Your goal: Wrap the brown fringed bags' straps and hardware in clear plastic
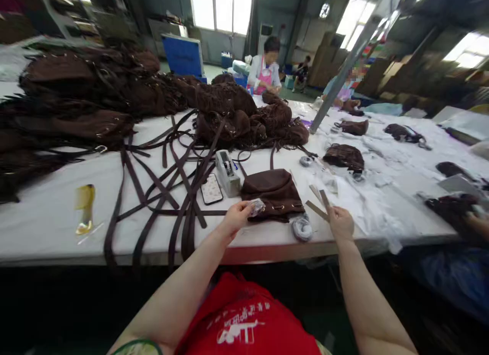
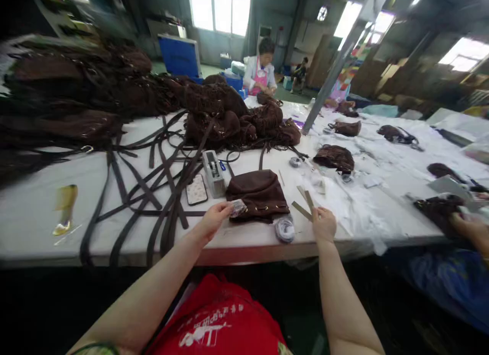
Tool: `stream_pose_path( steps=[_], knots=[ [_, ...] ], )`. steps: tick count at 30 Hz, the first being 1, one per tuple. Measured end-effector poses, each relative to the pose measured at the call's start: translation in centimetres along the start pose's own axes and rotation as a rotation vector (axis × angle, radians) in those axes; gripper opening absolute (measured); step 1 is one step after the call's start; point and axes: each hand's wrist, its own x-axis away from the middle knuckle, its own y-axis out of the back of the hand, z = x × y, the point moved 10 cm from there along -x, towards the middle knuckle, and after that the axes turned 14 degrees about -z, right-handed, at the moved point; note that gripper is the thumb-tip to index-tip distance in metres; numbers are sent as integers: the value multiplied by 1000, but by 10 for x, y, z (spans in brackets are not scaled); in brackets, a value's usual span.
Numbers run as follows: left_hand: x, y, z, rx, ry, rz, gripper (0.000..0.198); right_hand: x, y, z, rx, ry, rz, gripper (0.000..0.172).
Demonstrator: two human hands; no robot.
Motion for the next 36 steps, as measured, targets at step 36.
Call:
stream_pose_path(
  steps=[36],
  knots=[
    [0, -1, -17, 145, 46, 80, 46, 137, -49, 163, -608, -198, 742, 46]
  ],
)
